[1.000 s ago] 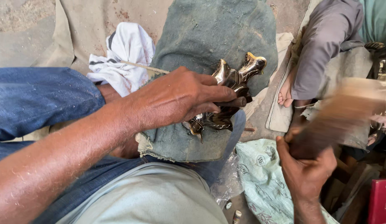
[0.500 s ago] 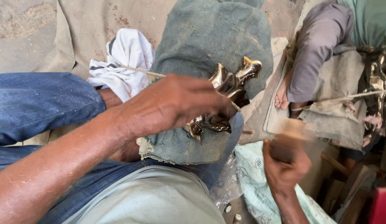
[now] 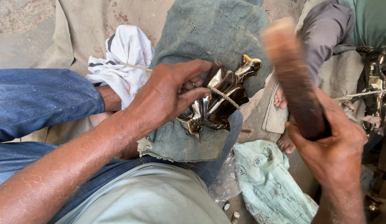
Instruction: The person uses a wooden mallet and a metal punch to shape a brass-colored metal object secured with rope on a cushion. They repeatedly strike the punch to emboss or adjust the metal surface.
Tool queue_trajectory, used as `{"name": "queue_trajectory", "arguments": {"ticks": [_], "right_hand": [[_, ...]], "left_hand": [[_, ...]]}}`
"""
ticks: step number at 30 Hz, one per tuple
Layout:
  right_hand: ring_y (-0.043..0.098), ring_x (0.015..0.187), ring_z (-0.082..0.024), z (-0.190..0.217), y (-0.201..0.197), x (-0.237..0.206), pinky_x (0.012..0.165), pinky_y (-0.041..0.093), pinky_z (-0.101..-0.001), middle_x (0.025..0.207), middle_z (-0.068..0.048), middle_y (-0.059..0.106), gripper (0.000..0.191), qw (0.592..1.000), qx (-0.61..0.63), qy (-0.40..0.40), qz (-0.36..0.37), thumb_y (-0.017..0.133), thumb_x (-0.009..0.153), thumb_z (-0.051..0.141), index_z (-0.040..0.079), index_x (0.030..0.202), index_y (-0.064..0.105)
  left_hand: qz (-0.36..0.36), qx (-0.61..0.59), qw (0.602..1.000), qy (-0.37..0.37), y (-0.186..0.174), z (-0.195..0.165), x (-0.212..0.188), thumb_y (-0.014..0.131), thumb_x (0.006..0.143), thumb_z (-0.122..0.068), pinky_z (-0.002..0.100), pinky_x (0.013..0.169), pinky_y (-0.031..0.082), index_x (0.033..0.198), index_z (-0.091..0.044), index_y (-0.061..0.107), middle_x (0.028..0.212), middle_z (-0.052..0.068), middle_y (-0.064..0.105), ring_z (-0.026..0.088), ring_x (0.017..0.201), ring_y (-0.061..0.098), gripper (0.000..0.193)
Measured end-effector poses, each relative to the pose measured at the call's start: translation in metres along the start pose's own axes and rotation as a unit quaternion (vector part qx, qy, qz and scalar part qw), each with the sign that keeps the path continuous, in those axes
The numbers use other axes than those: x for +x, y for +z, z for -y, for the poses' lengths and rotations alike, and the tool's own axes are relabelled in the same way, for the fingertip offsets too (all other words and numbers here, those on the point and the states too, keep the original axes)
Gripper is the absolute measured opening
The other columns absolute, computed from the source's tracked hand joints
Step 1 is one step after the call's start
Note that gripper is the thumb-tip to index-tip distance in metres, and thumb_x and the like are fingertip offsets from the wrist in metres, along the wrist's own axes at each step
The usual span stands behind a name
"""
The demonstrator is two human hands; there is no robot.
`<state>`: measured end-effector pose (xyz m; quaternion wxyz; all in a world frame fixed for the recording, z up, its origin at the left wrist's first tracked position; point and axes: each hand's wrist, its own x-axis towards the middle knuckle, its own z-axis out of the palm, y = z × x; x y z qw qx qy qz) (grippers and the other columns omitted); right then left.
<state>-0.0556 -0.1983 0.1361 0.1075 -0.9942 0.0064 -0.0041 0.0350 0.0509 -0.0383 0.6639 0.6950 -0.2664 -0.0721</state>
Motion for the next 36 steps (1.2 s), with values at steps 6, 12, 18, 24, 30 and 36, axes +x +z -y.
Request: {"name": "queue_trajectory", "arguments": {"ticks": [6,12,18,24,30,36], "right_hand": [[0.070,0.087,-0.027,0.019,-0.011,0.019,0.079,0.059,-0.0367,0.103,-0.017,0.070,0.058,0.998,-0.034,-0.049,-0.019,0.079,0.077,-0.010,-0.008,0.132,0.061],[0.073,0.079,-0.020,0.017,-0.022,0.031,0.068,0.063,-0.0323,0.095,-0.015,0.072,0.050,0.990,-0.112,-0.045,0.072,0.082,0.085,-0.003,0.002,0.132,0.067],[0.073,0.072,-0.021,0.025,-0.025,0.045,0.061,0.062,-0.0333,0.092,-0.014,0.073,0.059,0.981,-0.137,-0.075,0.117,0.080,0.082,-0.002,0.006,0.139,0.067],[0.073,0.084,-0.026,0.037,-0.030,0.061,0.069,0.061,-0.0357,0.105,-0.021,0.072,0.048,0.976,-0.110,-0.156,0.102,0.073,0.087,-0.007,0.000,0.133,0.064],[0.072,0.091,-0.024,0.074,-0.023,0.080,0.081,0.060,-0.0368,0.110,-0.018,0.071,0.048,0.975,-0.095,-0.167,0.115,0.072,0.090,-0.005,0.001,0.136,0.059],[0.074,0.082,-0.029,0.121,-0.017,0.102,0.070,0.060,-0.0384,0.105,-0.022,0.074,0.051,0.958,-0.125,-0.235,0.108,0.073,0.087,-0.009,0.002,0.136,0.064]], "left_hand": [[0.002,-0.008,0.998,0.055,-0.002,-0.004,0.004,0.077,0.095,-0.010,0.035,0.064,0.056,0.131,-0.003,0.061,0.094,0.015,0.072,0.022,0.078,0.074,0.041],[-0.015,0.023,0.997,0.070,-0.002,-0.003,-0.001,0.079,0.089,-0.008,0.036,0.062,0.053,0.128,-0.004,0.064,0.094,0.015,0.071,0.023,0.073,0.070,0.042],[-0.073,0.000,0.996,0.048,0.007,0.001,-0.015,0.081,0.093,-0.009,0.028,0.063,0.056,0.127,-0.006,0.064,0.092,0.007,0.071,0.013,0.074,0.070,0.039],[-0.121,-0.021,0.992,-0.026,0.018,0.006,-0.029,0.083,0.094,-0.011,0.025,0.060,0.055,0.122,-0.006,0.065,0.086,0.003,0.070,0.008,0.072,0.066,0.034],[-0.191,-0.064,0.978,-0.050,0.030,0.007,-0.036,0.083,0.092,-0.008,0.022,0.065,0.055,0.126,-0.003,0.064,0.084,0.001,0.067,0.004,0.074,0.063,0.039],[-0.244,-0.100,0.960,-0.096,0.042,-0.001,-0.043,0.080,0.095,-0.007,0.018,0.067,0.056,0.110,-0.002,0.060,0.086,0.000,0.064,0.002,0.078,0.061,0.025]]}}
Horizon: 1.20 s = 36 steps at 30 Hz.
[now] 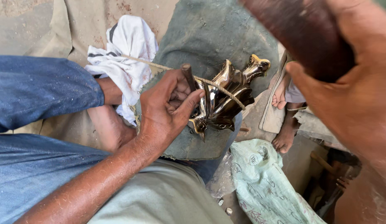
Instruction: The person uses a wooden mallet and a metal punch to shape a brass-colored metal object secured with rope on a cushion. They repeatedly strike the punch to emboss or adjust the metal surface.
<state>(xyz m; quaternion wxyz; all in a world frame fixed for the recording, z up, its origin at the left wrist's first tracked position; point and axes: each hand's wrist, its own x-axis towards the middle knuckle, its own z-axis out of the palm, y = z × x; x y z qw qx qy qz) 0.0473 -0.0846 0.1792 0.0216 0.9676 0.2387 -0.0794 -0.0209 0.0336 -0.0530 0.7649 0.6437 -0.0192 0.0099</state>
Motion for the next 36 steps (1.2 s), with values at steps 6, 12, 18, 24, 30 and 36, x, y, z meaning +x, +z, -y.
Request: {"name": "queue_trajectory", "arguments": {"ticks": [6,12,18,24,30,36], "right_hand": [[0.075,0.083,-0.029,-0.014,0.001,-0.007,0.071,0.061,-0.0378,0.103,-0.020,0.074,0.054,0.998,-0.058,-0.008,0.029,0.074,0.081,-0.007,0.002,0.134,0.065],[0.075,0.080,-0.029,-0.011,-0.003,-0.007,0.068,0.060,-0.0393,0.100,-0.018,0.076,0.057,0.980,-0.180,-0.060,0.056,0.078,0.076,-0.001,0.005,0.132,0.069],[0.073,0.075,-0.021,-0.001,-0.004,0.001,0.064,0.059,-0.0363,0.097,-0.011,0.074,0.053,0.994,-0.020,0.040,0.098,0.071,0.085,0.000,0.010,0.137,0.066],[0.073,0.079,-0.021,-0.022,0.001,-0.028,0.070,0.062,-0.0339,0.098,-0.014,0.076,0.023,0.991,-0.006,0.106,0.083,0.065,0.097,0.011,0.004,0.118,0.071],[0.068,0.100,-0.021,-0.012,-0.003,-0.027,0.088,0.055,-0.0328,0.109,-0.012,0.069,0.041,0.993,0.114,0.038,-0.017,0.066,0.091,0.004,0.003,0.131,0.061],[0.068,0.077,-0.032,0.012,-0.008,-0.010,0.066,0.051,-0.0421,0.089,-0.019,0.070,0.055,0.990,-0.131,-0.044,-0.012,0.078,0.072,-0.011,-0.002,0.125,0.070]], "left_hand": [[-0.022,-0.025,0.999,-0.036,0.005,0.000,-0.005,0.078,0.098,-0.007,0.018,0.069,0.059,0.104,0.000,0.057,0.086,0.001,0.066,0.001,0.080,0.064,0.023],[-0.049,0.006,0.999,-0.002,0.008,0.000,-0.008,0.080,0.098,-0.007,0.017,0.067,0.058,0.102,0.000,0.055,0.085,0.003,0.064,0.003,0.078,0.061,0.026],[-0.053,0.002,0.998,-0.015,0.007,0.003,-0.006,0.081,0.095,-0.007,0.016,0.063,0.055,0.102,0.000,0.058,0.083,0.001,0.067,0.002,0.075,0.064,0.026],[-0.035,-0.062,0.997,-0.040,0.005,0.003,-0.010,0.078,0.098,-0.008,0.015,0.063,0.056,0.103,0.000,0.056,0.085,-0.001,0.068,-0.001,0.078,0.063,0.024],[-0.042,-0.041,0.998,-0.031,0.006,0.003,-0.010,0.080,0.098,-0.009,0.016,0.062,0.053,0.101,-0.001,0.056,0.082,0.000,0.066,-0.001,0.075,0.058,0.026],[-0.041,-0.028,0.998,-0.040,0.007,0.006,-0.010,0.082,0.095,-0.010,0.016,0.060,0.053,0.099,-0.001,0.057,0.081,0.000,0.066,-0.001,0.073,0.058,0.027]]}}
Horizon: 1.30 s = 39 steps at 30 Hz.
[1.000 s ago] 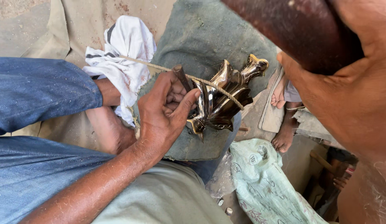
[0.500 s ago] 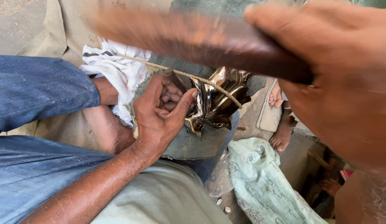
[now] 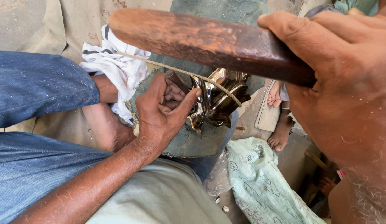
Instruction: The person uses a wooden mallet and a metal punch to shape a brass-colored metal object secured with rope on a cushion. They repeatedly strike the punch to emboss or adjust the metal surface.
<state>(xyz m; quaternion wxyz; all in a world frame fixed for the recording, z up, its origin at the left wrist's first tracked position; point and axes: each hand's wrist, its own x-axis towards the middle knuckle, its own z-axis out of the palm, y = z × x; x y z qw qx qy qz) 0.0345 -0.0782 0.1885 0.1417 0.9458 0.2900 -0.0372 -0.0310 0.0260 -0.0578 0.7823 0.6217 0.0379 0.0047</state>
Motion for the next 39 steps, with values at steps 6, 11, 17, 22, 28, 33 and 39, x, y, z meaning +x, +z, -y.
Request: {"name": "queue_trajectory", "arguments": {"ticks": [6,11,17,22,28,33,39], "right_hand": [[0.070,0.074,-0.026,-0.001,-0.002,-0.004,0.062,0.054,-0.0388,0.093,-0.017,0.071,0.054,0.998,0.011,0.023,0.061,0.080,0.079,-0.005,0.003,0.132,0.069],[0.073,0.083,-0.023,-0.020,0.011,-0.011,0.068,0.058,-0.0343,0.103,-0.017,0.073,0.055,0.998,0.048,0.015,0.043,0.077,0.081,-0.009,0.003,0.134,0.067],[0.072,0.071,-0.019,-0.044,0.023,-0.032,0.059,0.056,-0.0342,0.095,-0.015,0.075,0.050,0.992,0.032,0.092,0.086,0.075,0.091,0.002,0.007,0.140,0.067],[0.072,0.089,-0.016,-0.036,0.036,-0.052,0.072,0.062,-0.0274,0.105,-0.014,0.070,0.042,0.972,0.160,0.171,0.033,0.071,0.094,0.000,0.007,0.135,0.064],[0.072,0.085,-0.019,-0.027,0.040,-0.104,0.074,0.058,-0.0319,0.105,-0.016,0.075,0.044,0.969,0.099,0.226,-0.006,0.079,0.083,-0.004,-0.001,0.126,0.070],[0.070,0.090,-0.016,-0.030,0.062,-0.139,0.083,0.057,-0.0312,0.105,-0.011,0.074,0.042,0.943,0.139,0.299,-0.033,0.081,0.085,0.000,0.000,0.125,0.070],[0.069,0.081,-0.015,-0.022,0.091,-0.166,0.078,0.057,-0.0305,0.092,-0.008,0.072,0.027,0.915,0.176,0.357,-0.072,0.083,0.083,0.004,0.004,0.104,0.066]], "left_hand": [[-0.013,-0.006,0.999,0.044,0.002,0.001,-0.003,0.083,0.095,-0.010,0.017,0.066,0.056,0.103,0.000,0.060,0.084,0.001,0.065,0.000,0.077,0.059,0.027],[0.019,0.044,0.998,0.037,0.000,0.001,0.005,0.086,0.093,-0.012,0.018,0.064,0.058,0.096,-0.001,0.061,0.081,0.001,0.067,0.001,0.075,0.063,0.027],[0.060,0.057,0.993,0.089,-0.001,-0.008,0.011,0.085,0.091,-0.014,0.021,0.067,0.059,0.117,-0.001,0.066,0.088,0.004,0.070,0.004,0.080,0.066,0.034],[0.129,0.096,0.977,0.139,-0.008,-0.014,0.019,0.082,0.094,-0.013,0.029,0.065,0.057,0.126,-0.002,0.066,0.093,0.010,0.070,0.015,0.077,0.070,0.036],[0.183,0.120,0.950,0.225,-0.011,-0.018,0.034,0.080,0.095,-0.015,0.040,0.076,0.059,0.127,-0.001,0.063,0.106,0.017,0.072,0.033,0.092,0.074,0.038],[0.277,0.148,0.919,0.238,-0.014,-0.023,0.048,0.076,0.094,-0.015,0.047,0.079,0.056,0.126,-0.001,0.064,0.105,0.018,0.072,0.040,0.096,0.071,0.036],[0.346,0.133,0.882,0.291,-0.011,-0.029,0.062,0.073,0.096,-0.016,0.045,0.081,0.058,0.128,-0.005,0.064,0.112,0.016,0.073,0.038,0.097,0.072,0.035]]}}
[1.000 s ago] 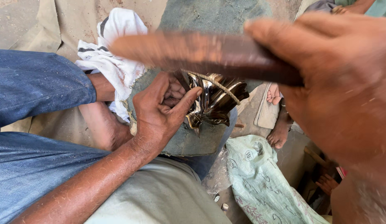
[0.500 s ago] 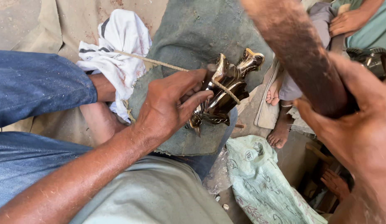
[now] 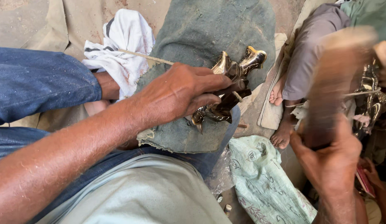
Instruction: The person uses a wooden mallet and a metal punch to shape a brass-colored metal object secured with rope on a cushion. They repeatedly strike the punch to emboss or adjust the metal surface.
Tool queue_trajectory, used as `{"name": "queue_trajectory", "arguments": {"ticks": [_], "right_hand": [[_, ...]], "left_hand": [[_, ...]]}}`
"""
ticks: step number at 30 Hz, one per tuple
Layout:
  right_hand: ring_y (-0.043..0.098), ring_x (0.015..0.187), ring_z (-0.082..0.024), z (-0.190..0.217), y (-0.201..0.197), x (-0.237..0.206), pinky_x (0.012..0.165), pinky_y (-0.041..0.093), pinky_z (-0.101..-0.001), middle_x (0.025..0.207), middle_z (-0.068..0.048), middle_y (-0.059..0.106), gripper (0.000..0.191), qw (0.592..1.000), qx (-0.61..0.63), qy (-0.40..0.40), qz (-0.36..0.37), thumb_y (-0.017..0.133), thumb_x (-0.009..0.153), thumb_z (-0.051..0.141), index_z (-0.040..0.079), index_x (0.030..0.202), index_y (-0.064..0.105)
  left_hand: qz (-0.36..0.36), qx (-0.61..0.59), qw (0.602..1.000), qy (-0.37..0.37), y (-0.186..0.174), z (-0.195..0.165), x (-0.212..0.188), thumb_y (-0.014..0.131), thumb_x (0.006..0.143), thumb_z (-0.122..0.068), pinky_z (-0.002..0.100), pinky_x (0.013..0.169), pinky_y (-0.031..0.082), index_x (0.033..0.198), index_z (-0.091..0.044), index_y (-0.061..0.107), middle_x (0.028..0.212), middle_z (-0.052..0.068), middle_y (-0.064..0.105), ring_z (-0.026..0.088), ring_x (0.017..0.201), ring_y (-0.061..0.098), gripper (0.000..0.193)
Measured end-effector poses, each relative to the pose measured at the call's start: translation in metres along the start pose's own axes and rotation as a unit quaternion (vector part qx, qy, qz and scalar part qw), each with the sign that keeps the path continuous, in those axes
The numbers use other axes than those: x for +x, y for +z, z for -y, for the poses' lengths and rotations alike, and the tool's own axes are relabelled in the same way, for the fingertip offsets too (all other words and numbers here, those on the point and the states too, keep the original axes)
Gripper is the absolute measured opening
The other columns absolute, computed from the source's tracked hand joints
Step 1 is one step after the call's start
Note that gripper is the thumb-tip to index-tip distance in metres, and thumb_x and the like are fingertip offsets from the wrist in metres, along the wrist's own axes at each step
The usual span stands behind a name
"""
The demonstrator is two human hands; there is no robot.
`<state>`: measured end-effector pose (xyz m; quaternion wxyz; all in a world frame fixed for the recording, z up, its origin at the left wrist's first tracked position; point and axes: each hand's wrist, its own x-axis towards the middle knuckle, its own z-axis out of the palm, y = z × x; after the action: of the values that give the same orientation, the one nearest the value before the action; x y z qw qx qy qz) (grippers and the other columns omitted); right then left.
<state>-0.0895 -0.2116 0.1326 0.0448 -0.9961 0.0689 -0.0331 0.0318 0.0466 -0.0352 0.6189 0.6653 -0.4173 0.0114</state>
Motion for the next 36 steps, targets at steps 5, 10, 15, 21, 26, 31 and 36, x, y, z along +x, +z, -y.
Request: {"name": "queue_trajectory", "arguments": {"ticks": [5,10,15,21,26,31,36], "right_hand": [[0.069,0.083,-0.014,-0.019,0.023,-0.024,0.078,0.058,-0.0299,0.094,-0.007,0.069,0.028,0.995,0.071,-0.013,-0.072,0.082,0.081,0.007,0.003,0.099,0.060],[0.065,0.070,-0.020,-0.030,0.041,-0.041,0.066,0.049,-0.0301,0.082,-0.010,0.065,0.025,0.996,-0.009,-0.028,-0.078,0.086,0.087,0.001,-0.001,0.097,0.063],[0.069,0.084,-0.020,-0.037,0.055,-0.051,0.076,0.054,-0.0293,0.095,-0.012,0.068,0.022,0.986,-0.012,-0.112,-0.127,0.081,0.092,0.001,-0.002,0.109,0.066],[0.067,0.091,-0.027,-0.055,0.080,-0.063,0.084,0.055,-0.0380,0.097,-0.016,0.067,0.017,0.974,-0.033,-0.119,-0.188,0.076,0.090,-0.008,-0.002,0.101,0.064],[0.069,0.095,-0.024,-0.053,0.087,-0.066,0.087,0.059,-0.0336,0.104,-0.016,0.070,0.018,0.972,0.134,0.002,-0.191,0.082,0.096,-0.004,-0.003,0.099,0.065],[0.070,0.084,-0.021,-0.038,0.056,-0.041,0.080,0.062,-0.0352,0.097,-0.014,0.070,0.035,0.894,0.388,0.215,-0.065,0.080,0.084,-0.007,-0.002,0.115,0.064],[0.073,0.089,-0.016,-0.004,0.011,-0.002,0.085,0.066,-0.0339,0.101,-0.008,0.070,0.042,0.922,0.387,0.013,-0.007,0.077,0.085,0.002,0.000,0.123,0.059]], "left_hand": [[0.068,-0.003,0.998,0.018,-0.005,0.000,0.004,0.072,0.093,-0.016,0.042,0.074,0.059,0.130,-0.010,0.064,0.111,0.012,0.073,0.033,0.092,0.074,0.038],[0.153,0.036,0.986,0.047,-0.015,-0.004,0.009,0.065,0.092,-0.012,0.045,0.069,0.058,0.128,-0.011,0.065,0.098,0.011,0.070,0.033,0.087,0.073,0.037],[0.193,0.046,0.980,0.035,-0.018,-0.009,0.014,0.061,0.095,-0.017,0.046,0.067,0.057,0.130,-0.015,0.065,0.093,0.011,0.069,0.033,0.085,0.073,0.036],[0.217,0.050,0.969,0.108,-0.020,-0.007,0.013,0.061,0.091,-0.010,0.045,0.069,0.058,0.128,-0.015,0.067,0.103,0.011,0.072,0.034,0.088,0.072,0.039],[0.010,0.074,0.989,0.126,-0.026,-0.007,-0.001,0.068,0.099,-0.007,0.034,0.074,0.062,0.133,-0.011,0.065,0.112,0.011,0.072,0.025,0.096,0.073,0.034],[-0.176,0.024,0.981,-0.080,0.008,-0.012,-0.030,0.079,0.098,-0.018,0.029,0.072,0.058,0.118,-0.003,0.064,0.099,0.010,0.072,0.018,0.085,0.071,0.029],[-0.236,-0.077,0.941,-0.231,0.035,-0.013,-0.046,0.078,0.097,-0.012,0.024,0.064,0.057,0.105,0.000,0.059,0.082,0.005,0.070,0.006,0.073,0.067,0.024]]}}
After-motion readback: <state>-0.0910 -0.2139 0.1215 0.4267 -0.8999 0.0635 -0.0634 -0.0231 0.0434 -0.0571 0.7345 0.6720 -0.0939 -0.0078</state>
